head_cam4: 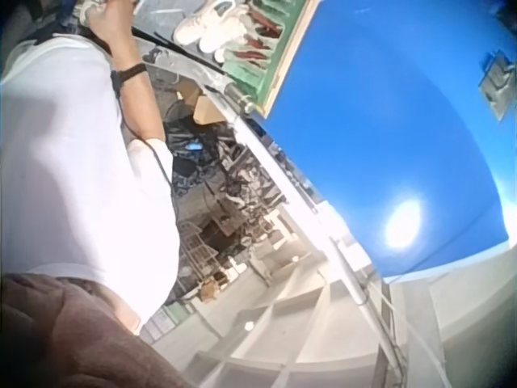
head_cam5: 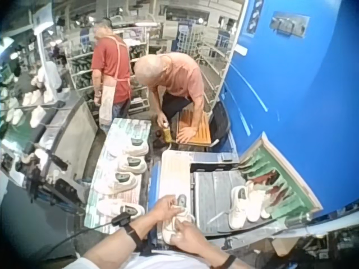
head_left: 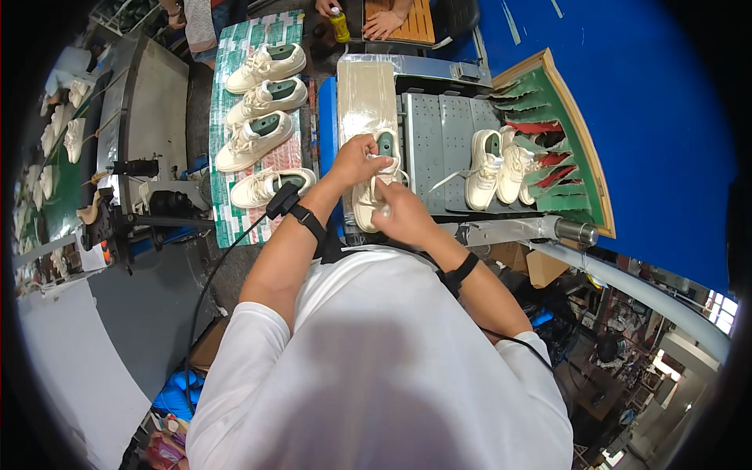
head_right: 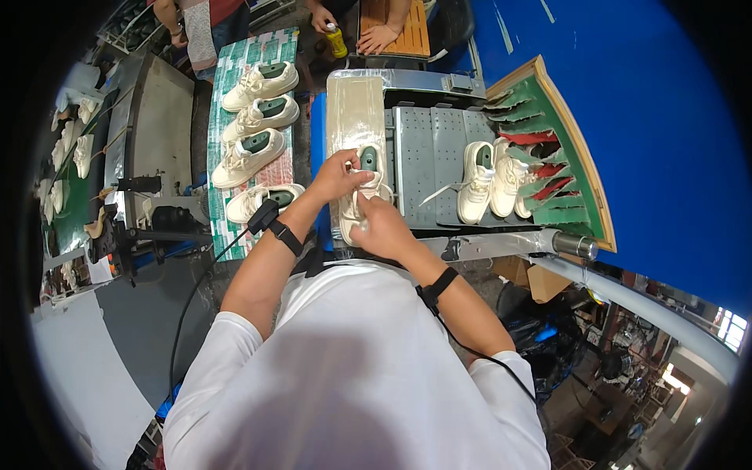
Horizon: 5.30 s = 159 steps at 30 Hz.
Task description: Manually assemble and inspect cream-colored sneakers at a factory workstation.
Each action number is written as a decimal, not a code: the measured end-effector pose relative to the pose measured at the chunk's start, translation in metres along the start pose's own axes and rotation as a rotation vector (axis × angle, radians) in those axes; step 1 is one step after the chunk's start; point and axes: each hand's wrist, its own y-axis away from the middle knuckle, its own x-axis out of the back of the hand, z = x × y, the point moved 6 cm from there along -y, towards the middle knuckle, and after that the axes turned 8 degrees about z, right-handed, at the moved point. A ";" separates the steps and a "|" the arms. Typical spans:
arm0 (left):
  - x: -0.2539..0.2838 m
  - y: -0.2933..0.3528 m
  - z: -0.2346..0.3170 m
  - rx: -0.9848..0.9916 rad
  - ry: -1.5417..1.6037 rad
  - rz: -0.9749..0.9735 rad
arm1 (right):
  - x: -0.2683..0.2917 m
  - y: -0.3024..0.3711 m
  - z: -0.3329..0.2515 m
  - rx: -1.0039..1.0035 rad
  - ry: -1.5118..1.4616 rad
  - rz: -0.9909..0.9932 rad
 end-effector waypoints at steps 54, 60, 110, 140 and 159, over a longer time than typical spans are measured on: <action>0.133 0.187 -0.049 0.206 -0.799 0.383 | -0.022 0.095 0.130 -0.571 -0.270 -0.176; -0.048 0.077 0.068 -0.146 -0.204 0.039 | -0.011 0.141 0.159 -0.576 -0.314 -0.127; -0.131 0.029 0.076 0.393 0.483 -0.303 | 0.028 0.222 0.176 -0.951 -0.891 0.047; 0.104 0.009 0.004 0.277 0.134 0.214 | -0.005 0.004 -0.001 0.345 0.302 0.119; 0.035 -0.007 0.007 -0.197 -0.249 -0.019 | 0.008 0.005 0.006 -0.322 -0.501 -0.209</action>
